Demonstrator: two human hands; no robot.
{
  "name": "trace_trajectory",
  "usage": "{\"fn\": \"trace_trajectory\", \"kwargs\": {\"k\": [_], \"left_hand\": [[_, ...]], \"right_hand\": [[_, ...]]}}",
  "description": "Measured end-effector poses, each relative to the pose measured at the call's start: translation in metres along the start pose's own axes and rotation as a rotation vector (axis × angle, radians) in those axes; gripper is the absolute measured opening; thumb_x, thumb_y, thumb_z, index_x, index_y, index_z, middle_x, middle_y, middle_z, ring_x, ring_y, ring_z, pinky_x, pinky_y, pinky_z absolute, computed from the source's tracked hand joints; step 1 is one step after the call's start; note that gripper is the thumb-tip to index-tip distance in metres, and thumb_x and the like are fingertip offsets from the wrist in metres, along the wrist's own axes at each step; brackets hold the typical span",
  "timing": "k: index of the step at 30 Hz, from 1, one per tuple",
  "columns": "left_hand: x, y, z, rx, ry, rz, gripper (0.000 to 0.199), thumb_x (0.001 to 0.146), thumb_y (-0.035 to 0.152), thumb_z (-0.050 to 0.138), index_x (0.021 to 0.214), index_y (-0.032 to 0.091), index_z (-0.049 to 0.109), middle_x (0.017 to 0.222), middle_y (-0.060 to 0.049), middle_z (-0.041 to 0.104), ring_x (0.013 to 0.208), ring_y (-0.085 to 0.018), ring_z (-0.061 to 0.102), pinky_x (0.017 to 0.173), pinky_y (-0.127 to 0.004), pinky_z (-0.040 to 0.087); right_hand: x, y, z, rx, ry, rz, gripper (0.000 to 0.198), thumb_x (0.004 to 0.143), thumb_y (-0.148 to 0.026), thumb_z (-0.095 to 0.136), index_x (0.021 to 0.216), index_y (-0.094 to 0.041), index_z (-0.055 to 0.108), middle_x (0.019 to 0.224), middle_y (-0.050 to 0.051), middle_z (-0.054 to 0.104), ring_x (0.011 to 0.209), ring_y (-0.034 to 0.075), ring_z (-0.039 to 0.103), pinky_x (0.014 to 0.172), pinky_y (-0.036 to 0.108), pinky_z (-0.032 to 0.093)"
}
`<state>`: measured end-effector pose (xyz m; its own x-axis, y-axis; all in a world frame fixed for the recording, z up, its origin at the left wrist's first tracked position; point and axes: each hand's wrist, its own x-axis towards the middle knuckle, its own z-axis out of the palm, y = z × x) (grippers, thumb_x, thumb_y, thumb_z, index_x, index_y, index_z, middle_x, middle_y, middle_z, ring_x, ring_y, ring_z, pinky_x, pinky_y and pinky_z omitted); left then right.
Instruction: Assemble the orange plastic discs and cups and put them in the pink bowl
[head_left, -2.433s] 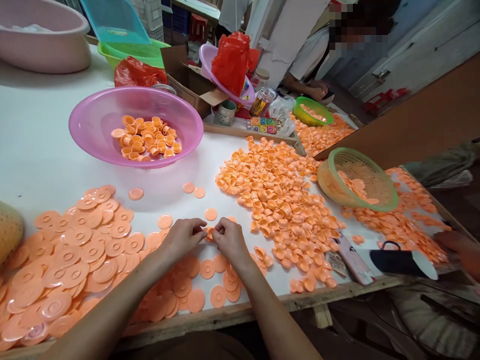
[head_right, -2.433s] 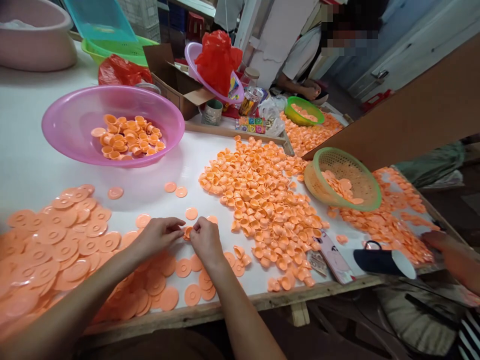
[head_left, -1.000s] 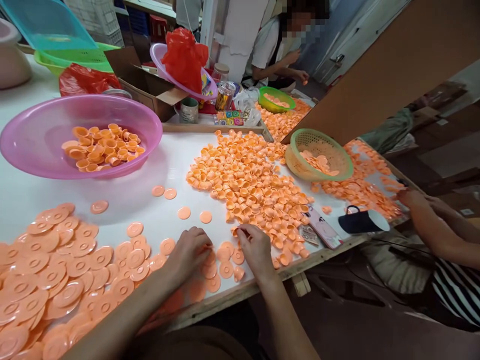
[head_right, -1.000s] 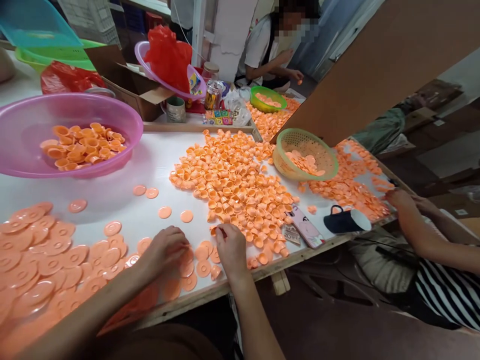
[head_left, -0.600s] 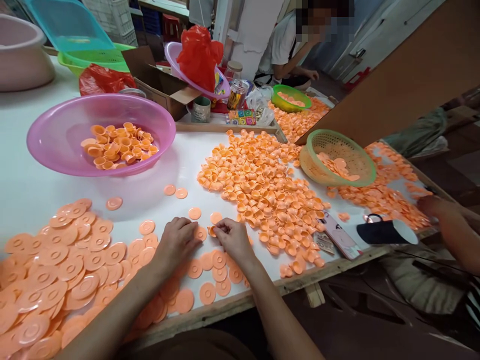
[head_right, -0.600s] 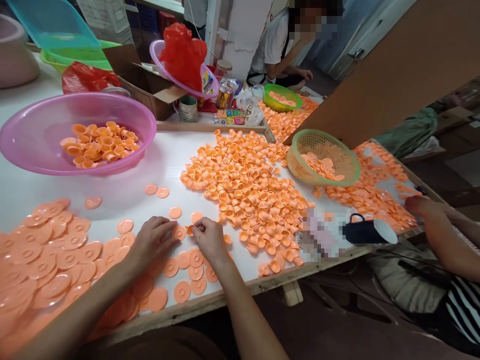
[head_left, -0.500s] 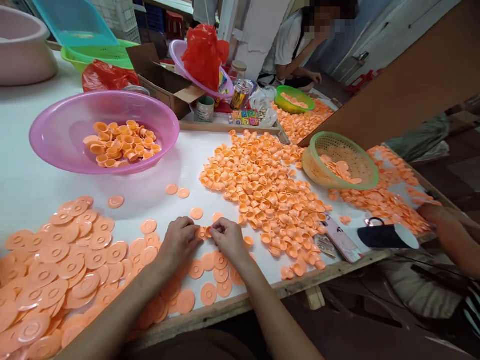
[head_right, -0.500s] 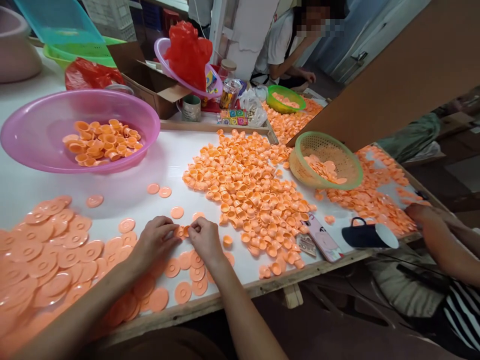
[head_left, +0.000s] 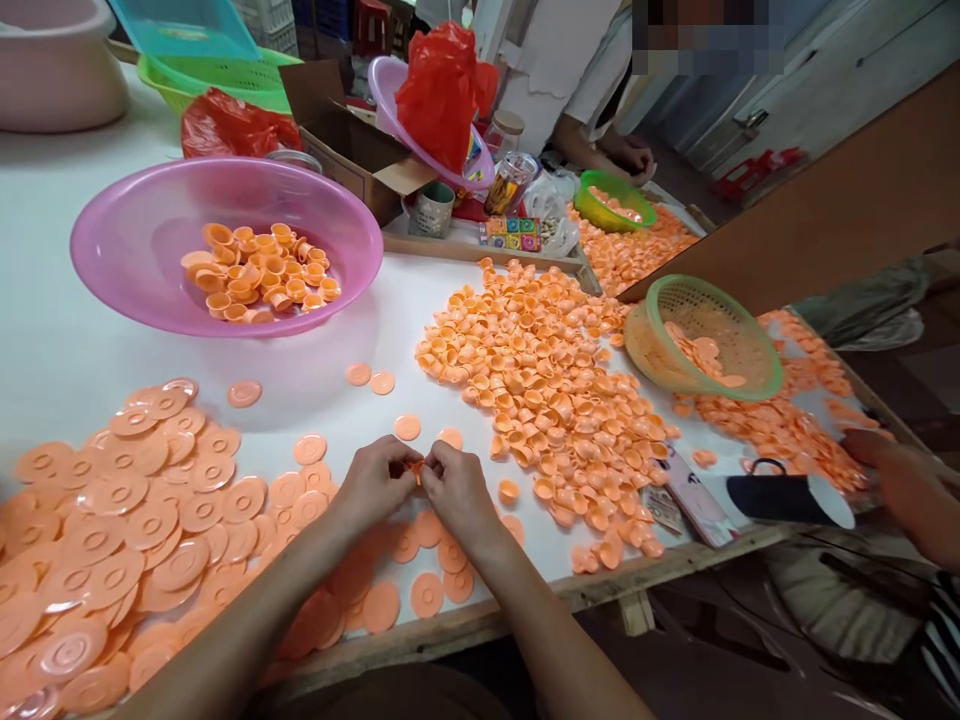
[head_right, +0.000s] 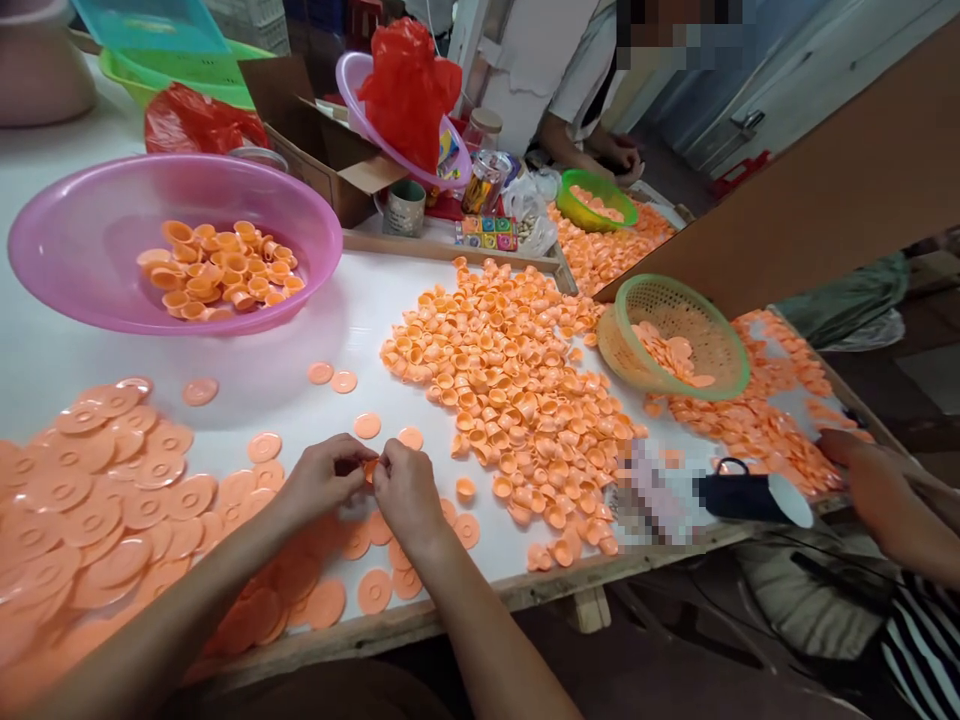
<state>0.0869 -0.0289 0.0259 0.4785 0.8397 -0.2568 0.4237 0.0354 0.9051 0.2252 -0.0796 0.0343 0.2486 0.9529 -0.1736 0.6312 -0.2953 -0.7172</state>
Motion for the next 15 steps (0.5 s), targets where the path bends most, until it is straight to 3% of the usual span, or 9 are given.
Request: {"fn": "trace_trajectory", "kwargs": {"k": [3,7,9,13,15], "left_hand": [[0.002,0.005,0.003,-0.020,0.021,-0.121,0.017,0.069,0.019,0.059,0.081,0.019,0.072,0.078,-0.001,0.067,0.072,-0.017,0.062,0.066,-0.029,0.047],[0.004,0.007,0.008,0.015,0.071,-0.154,0.011,0.069,0.017,0.057,0.066,0.018,0.067,0.069,0.000,0.062,0.066,-0.015,0.059,0.061,-0.027,0.044],[0.004,0.004,0.009,0.011,0.088,-0.111,0.012,0.071,0.017,0.057,0.063,0.018,0.065,0.067,0.001,0.061,0.064,-0.013,0.057,0.059,-0.026,0.042],[-0.002,-0.006,0.013,0.021,0.157,0.056,0.016,0.078,0.021,0.055,0.070,0.020,0.070,0.073,0.001,0.061,0.068,-0.012,0.058,0.062,-0.025,0.042],[-0.004,-0.008,0.016,0.048,0.165,0.067,0.016,0.077,0.021,0.055,0.069,0.020,0.069,0.072,0.000,0.062,0.068,-0.013,0.059,0.061,-0.025,0.043]], "right_hand": [[0.000,-0.001,-0.001,0.010,-0.013,0.001,0.020,0.075,-0.006,0.052,0.063,-0.021,0.044,0.056,-0.003,0.054,0.054,0.011,0.048,0.053,0.022,0.030],[0.003,-0.001,-0.004,-0.031,-0.061,-0.011,0.022,0.076,-0.007,0.051,0.062,-0.021,0.041,0.057,-0.003,0.053,0.054,0.012,0.047,0.053,0.022,0.029],[0.001,-0.002,-0.002,-0.036,-0.062,-0.026,0.022,0.076,-0.007,0.050,0.062,-0.021,0.040,0.057,-0.003,0.052,0.053,0.012,0.046,0.053,0.022,0.029],[-0.007,-0.002,0.010,0.028,0.066,-0.030,0.019,0.083,-0.013,0.047,0.067,-0.022,0.044,0.059,-0.003,0.052,0.054,0.012,0.046,0.054,0.023,0.033],[-0.008,-0.001,0.012,0.088,0.068,-0.004,0.016,0.082,-0.015,0.048,0.067,-0.021,0.048,0.060,-0.002,0.055,0.055,0.013,0.049,0.054,0.023,0.036]]}}
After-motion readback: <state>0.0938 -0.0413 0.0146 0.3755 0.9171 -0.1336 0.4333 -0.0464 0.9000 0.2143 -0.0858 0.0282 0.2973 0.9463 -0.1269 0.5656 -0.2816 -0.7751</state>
